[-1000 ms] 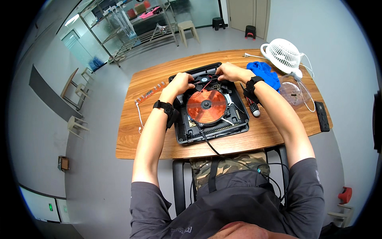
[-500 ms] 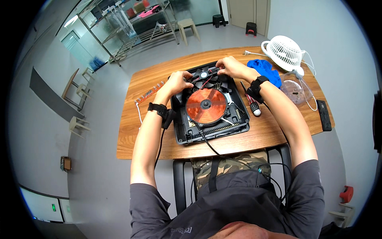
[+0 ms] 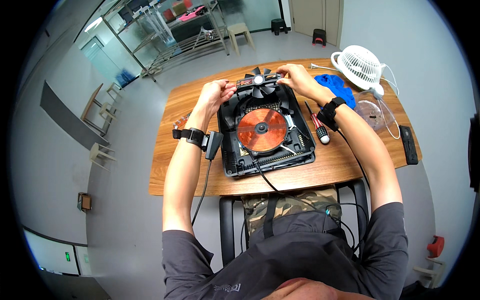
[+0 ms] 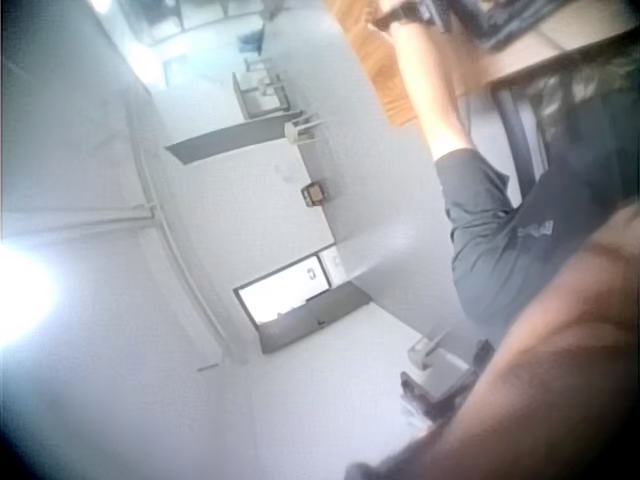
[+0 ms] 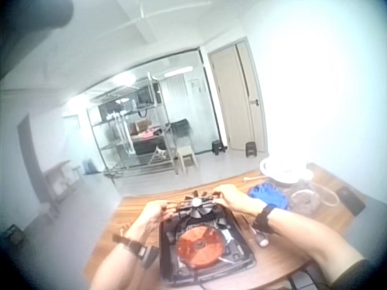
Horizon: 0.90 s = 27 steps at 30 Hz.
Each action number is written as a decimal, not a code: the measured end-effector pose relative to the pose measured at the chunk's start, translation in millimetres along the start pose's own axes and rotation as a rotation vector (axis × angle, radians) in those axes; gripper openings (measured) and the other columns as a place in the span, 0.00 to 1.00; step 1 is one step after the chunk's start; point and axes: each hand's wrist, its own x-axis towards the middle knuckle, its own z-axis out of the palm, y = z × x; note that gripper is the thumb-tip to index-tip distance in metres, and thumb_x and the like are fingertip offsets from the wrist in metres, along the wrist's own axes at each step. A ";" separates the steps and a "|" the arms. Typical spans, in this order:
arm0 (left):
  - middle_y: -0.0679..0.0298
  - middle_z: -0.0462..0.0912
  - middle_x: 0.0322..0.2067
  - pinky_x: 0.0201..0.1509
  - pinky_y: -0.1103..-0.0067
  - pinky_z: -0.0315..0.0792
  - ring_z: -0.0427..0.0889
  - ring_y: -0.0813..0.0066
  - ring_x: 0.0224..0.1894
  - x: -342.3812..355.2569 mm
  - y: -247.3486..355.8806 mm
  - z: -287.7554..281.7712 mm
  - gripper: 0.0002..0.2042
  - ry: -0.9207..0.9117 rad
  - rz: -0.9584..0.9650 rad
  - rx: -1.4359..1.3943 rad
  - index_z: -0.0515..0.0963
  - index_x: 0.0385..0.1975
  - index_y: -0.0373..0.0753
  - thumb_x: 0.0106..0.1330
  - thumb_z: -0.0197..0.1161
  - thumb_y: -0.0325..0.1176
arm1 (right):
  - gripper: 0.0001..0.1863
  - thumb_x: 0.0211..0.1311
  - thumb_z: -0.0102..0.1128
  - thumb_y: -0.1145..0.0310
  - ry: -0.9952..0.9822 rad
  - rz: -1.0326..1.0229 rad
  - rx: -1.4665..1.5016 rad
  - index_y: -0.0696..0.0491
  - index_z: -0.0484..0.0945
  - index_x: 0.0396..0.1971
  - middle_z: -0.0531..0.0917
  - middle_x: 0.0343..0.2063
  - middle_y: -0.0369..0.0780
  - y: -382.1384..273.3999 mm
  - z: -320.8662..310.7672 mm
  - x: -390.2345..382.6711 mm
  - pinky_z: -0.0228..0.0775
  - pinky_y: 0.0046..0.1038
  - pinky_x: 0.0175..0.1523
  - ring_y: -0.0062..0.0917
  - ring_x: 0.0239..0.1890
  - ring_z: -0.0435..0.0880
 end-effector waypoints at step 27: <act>0.49 0.87 0.35 0.47 0.65 0.79 0.87 0.52 0.39 -5.9 -20.4 -19.4 0.17 -0.129 0.536 1.426 0.84 0.48 0.38 0.61 0.69 0.38 | 0.18 0.57 0.71 0.67 -0.197 0.063 0.122 0.59 0.83 0.45 0.84 0.30 0.43 28.2 38.1 -5.7 0.74 0.28 0.42 0.26 0.34 0.83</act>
